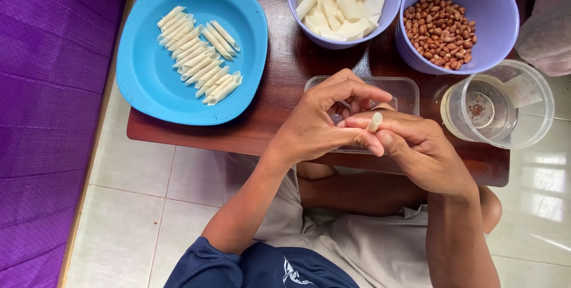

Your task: Assembling nut rolls by placing peanuts inside thin wrappers and rolling them into tight cylinders.

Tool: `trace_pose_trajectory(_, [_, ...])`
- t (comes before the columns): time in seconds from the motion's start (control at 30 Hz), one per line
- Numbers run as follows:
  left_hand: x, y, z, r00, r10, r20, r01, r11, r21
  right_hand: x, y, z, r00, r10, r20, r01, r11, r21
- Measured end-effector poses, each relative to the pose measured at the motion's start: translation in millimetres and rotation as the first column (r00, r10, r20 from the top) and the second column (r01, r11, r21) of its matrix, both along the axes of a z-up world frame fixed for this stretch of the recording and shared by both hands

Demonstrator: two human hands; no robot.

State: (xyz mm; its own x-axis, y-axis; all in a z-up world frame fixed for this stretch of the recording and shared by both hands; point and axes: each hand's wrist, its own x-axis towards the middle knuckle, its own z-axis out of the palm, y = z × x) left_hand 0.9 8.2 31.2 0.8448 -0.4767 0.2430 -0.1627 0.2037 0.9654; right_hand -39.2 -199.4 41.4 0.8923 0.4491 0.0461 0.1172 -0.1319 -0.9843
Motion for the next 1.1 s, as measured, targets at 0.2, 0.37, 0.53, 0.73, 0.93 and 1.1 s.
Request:
trace_pose_trajectory(0.2, [8, 2, -2, 0.997, 0.018, 0.069, -0.019, 1.0, 0.015, 2, 16, 1, 0.983, -0.147, -0.111, 0.154, 0.987, 0.056])
trace_pose_trajectory(0.37, [11, 13, -9, 0.996, -0.058, 0.074, 0.061, 0.998, -0.027, 4, 4, -23, 0.988, -0.126, -0.089, 0.133, 0.988, 0.073])
trace_pose_trajectory(0.53, [13, 18, -6, 0.989, -0.149, 0.014, 0.149, 0.983, -0.109, 5, 0, -27, 0.985, -0.083, -0.149, 0.101, 0.988, 0.12])
trace_pose_trajectory(0.73, [8, 9, -3, 0.982, 0.049, 0.182, -0.049, 0.999, -0.005, 3, 17, -6, 0.982, -0.18, -0.065, 0.188, 0.971, 0.148])
trace_pose_trajectory(0.93, [3, -11, -19, 0.876, 0.294, 0.381, -0.32, 0.947, 0.006, -10, 29, 12, 0.859, -0.335, 0.387, 0.391, 0.917, -0.074])
trace_pose_trajectory(1.1, [-4, -19, -17, 0.871, 0.326, 0.368, -0.361, 0.932, 0.027, -12, 21, 7, 0.849, -0.304, 0.433, 0.399, 0.905, -0.145])
